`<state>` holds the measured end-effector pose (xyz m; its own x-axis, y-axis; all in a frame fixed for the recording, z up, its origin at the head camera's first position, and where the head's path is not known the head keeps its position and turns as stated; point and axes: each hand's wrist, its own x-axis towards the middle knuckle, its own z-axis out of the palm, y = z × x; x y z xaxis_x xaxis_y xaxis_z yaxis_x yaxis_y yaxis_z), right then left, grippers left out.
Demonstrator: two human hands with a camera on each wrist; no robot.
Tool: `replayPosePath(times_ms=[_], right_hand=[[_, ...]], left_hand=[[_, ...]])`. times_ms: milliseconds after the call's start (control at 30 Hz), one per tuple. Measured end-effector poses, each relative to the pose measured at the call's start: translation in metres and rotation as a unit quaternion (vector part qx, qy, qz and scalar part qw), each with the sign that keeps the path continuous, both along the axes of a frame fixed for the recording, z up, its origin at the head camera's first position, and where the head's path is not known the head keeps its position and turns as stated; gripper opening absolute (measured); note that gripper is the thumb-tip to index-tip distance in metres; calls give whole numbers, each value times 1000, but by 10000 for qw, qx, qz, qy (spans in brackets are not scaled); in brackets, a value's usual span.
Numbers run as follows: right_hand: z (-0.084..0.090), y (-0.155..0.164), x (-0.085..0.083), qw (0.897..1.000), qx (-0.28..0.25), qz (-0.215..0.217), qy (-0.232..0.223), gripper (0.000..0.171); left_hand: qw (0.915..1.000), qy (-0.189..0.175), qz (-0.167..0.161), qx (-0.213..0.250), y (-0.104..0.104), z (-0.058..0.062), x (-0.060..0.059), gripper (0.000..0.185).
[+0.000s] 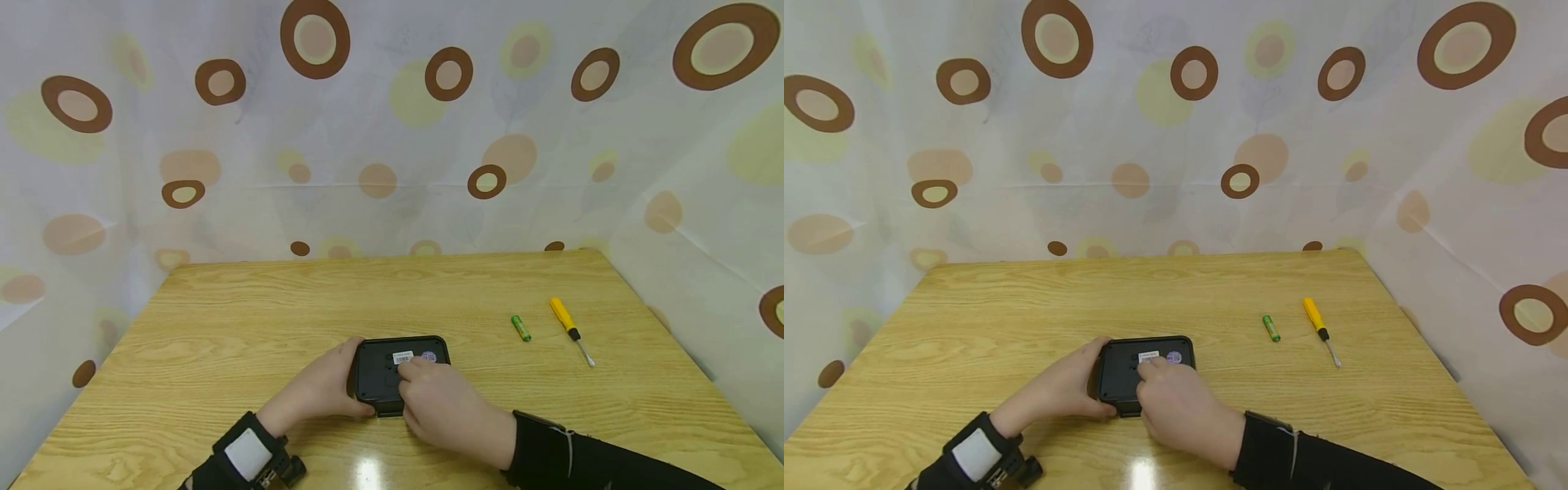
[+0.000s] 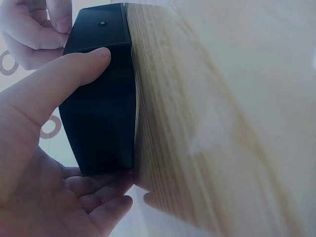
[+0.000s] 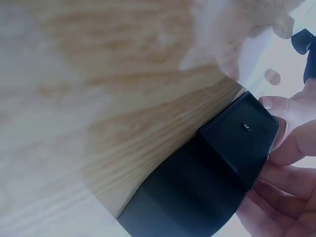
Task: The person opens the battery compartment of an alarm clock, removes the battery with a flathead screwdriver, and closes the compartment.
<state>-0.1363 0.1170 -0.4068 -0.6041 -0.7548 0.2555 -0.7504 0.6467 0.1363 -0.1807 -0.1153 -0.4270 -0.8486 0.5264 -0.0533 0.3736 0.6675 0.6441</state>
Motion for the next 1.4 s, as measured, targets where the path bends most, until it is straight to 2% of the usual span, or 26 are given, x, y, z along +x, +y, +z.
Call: replayPosePath(times_ms=[533,900,1067,1267,1400], right_hand=[[1,-1,0,10000,-32,22,14,16],[3,3,-1,9996,-218,77,-177,15],[7,4,-1,9985,-337,-94,-414,15],[10,10,-3,9978,-222,-354,-506,17],[13,19,-5,9964,-186,-567,-598,28]], left_hand=[[10000,-18,0,7,-1,-3,-1,111],[10000,-12,-10,-23,-1,-3,-2,111],[10000,-28,-19,-71,-2,-3,-2,112],[9999,-21,-26,-106,-1,-1,-1,113],[9999,9,8,-120,-1,0,0,114]])
